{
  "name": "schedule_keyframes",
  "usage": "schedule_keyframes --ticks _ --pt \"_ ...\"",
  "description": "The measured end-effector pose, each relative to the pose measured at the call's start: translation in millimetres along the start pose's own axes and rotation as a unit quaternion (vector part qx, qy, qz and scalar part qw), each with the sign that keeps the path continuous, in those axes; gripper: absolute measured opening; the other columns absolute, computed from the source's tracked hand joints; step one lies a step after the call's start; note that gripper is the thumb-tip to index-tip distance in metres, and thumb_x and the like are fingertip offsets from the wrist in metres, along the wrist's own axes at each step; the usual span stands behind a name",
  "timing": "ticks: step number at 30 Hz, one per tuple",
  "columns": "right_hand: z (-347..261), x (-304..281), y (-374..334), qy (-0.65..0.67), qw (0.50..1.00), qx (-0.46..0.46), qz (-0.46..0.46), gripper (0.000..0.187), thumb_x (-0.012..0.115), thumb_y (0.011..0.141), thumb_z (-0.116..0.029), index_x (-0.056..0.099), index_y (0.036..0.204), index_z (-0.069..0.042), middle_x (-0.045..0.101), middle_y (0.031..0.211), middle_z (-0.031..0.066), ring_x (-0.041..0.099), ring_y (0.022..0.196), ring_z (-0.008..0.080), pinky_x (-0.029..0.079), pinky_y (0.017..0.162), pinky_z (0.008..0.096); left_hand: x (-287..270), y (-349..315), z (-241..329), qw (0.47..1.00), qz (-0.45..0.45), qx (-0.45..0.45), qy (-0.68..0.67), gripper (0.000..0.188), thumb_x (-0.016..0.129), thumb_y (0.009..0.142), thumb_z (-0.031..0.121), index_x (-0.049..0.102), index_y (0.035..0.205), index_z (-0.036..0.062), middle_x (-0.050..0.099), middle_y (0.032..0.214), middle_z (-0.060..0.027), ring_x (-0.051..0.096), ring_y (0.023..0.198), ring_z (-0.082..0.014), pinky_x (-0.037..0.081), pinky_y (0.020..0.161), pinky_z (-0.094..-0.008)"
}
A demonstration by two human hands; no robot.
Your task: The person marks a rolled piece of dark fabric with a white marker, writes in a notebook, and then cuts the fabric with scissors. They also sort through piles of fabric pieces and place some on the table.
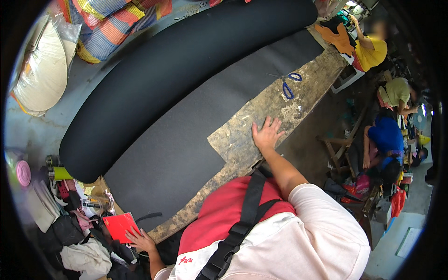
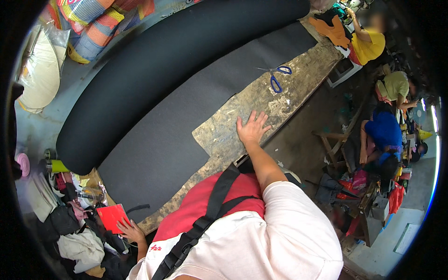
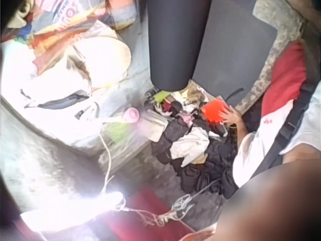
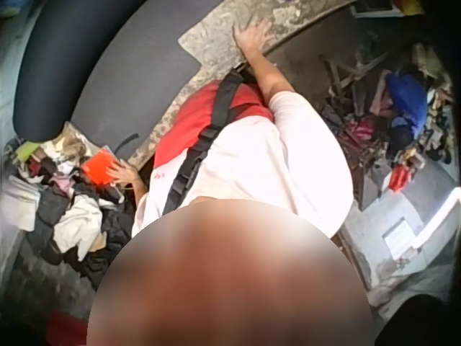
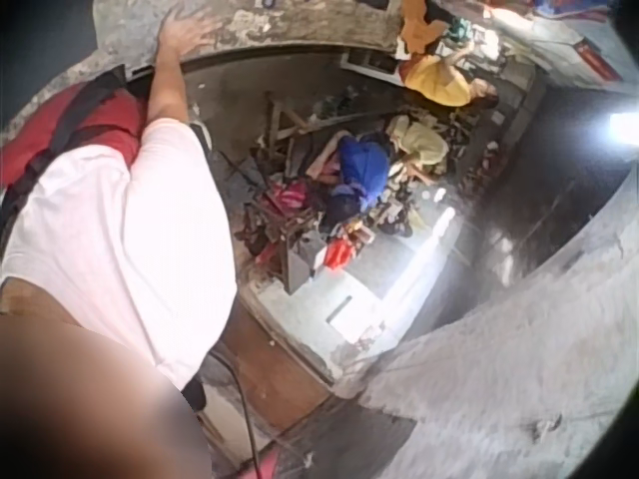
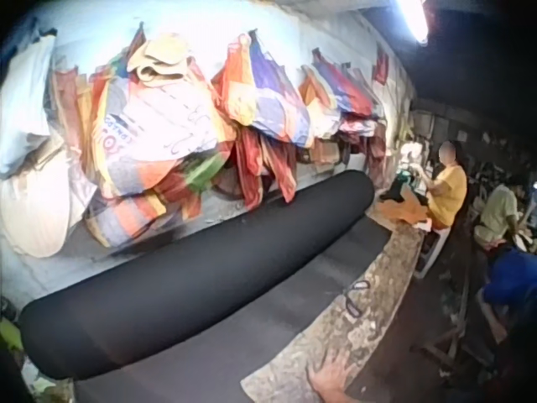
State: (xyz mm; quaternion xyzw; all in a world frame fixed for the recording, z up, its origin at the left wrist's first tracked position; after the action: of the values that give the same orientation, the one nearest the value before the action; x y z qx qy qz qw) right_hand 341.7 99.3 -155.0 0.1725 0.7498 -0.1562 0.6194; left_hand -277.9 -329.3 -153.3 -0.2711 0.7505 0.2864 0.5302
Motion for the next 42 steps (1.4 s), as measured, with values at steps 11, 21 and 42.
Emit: schedule_keyframes --ticks 11,21,42 --pt "1.1 -9.4 32.4 0.034 0.977 -0.178 -0.112 0.059 0.06 0.079 -0.05 0.056 0.116 -0.005 0.047 0.122 0.0226 0.04 0.118 0.036 0.03 0.093 0.0573 -5.6 -74.1 169.4 0.85 -0.046 -0.468 -0.236 0.073 0.028 0.09 0.064 0.034 0.14 0.0106 0.024 0.147 -0.0231 0.023 0.134 -0.0429 0.022 0.09 -0.0753" --pt "13.4 -27.1 140.6 0.075 0.866 -0.495 0.016 0.053 0.065 0.075 -0.037 0.053 0.115 -0.006 0.043 0.127 0.0207 0.035 0.122 0.0389 0.027 0.097 0.0547 -68.0 -67.9 220.3 0.84 -0.071 -0.521 -0.134 0.076 0.023 0.088 0.07 0.032 0.143 0.018 0.022 0.15 -0.017 0.018 0.138 -0.0386 0.018 0.091 -0.0777" --pt "12.2 -19.5 138.1 0.053 0.864 -0.5 -0.015 0.052 0.062 0.076 -0.033 0.049 0.118 -0.003 0.039 0.129 0.0232 0.032 0.124 0.041 0.027 0.096 0.059 -67.2 -70.5 218.8 0.832 -0.066 -0.541 -0.109 0.074 0.03 0.087 0.069 0.032 0.142 0.0202 0.022 0.151 -0.0123 0.02 0.139 -0.0316 0.02 0.096 -0.0738"
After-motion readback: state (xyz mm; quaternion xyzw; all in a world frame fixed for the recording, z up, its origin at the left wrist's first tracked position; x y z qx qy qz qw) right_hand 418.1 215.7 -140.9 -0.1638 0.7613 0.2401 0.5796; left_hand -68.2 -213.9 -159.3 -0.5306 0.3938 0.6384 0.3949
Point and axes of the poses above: each hand's wrist, its own y-axis towards the middle knuckle, its own x-axis out of the palm, z = x × y, the point moved 9 cm from there along y, towards the middle knuckle
